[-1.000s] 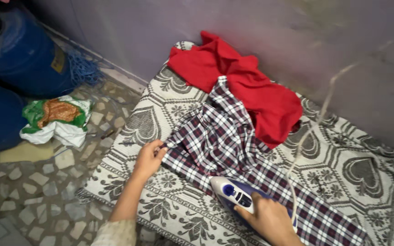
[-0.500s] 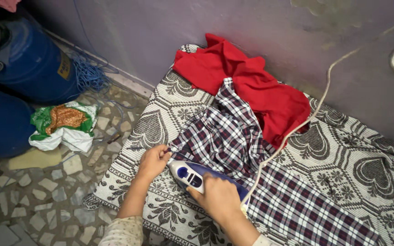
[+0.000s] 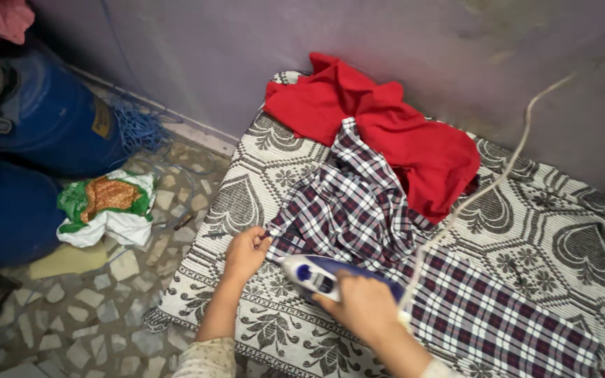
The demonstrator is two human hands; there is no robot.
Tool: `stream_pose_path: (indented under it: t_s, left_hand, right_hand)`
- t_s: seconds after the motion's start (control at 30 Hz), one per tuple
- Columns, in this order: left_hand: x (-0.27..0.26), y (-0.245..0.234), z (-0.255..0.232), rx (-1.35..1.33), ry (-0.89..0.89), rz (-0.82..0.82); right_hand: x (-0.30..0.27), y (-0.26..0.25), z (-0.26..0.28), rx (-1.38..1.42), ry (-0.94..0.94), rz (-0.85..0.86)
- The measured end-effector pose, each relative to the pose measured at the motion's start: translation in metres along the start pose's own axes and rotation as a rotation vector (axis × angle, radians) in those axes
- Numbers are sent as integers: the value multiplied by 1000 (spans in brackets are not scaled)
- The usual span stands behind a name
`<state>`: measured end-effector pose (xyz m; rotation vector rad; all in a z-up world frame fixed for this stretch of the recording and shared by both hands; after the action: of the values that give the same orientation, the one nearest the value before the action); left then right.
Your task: The person irons a plaid shirt on a patterned surface. They repeatedly smooth the fabric with their hands and use a steam iron to press different sections, including the sleeves and body, before folding the shirt at the end.
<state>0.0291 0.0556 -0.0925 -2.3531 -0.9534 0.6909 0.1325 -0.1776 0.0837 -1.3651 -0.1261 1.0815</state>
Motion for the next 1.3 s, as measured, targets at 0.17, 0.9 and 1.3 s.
stream_pose_path:
  t_s: [0.17,0.9,1.3]
  left_hand:
    - [-2,3,6,0,154,-155]
    - [-226,216,-172,597,440,-5]
    - [-232,223,-166,653,490,-87]
  right_hand:
    - [2,-3,13,-5,-87,-85]
    - [-127,-9,-271,-50,179,-91]
    - [0,-81,-242,-20,139,-343]
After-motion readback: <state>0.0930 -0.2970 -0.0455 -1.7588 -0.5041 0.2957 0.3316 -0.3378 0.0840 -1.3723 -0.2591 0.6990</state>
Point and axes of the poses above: each hand's wrist, its own x-axis towards the middle knuckle, its own y-axis out of the palm, z = x × y, the point moved 6 cm from there along x, towards the middle knuckle, and after that the axes turned 1 degree about -z, right-handed, at the moved point
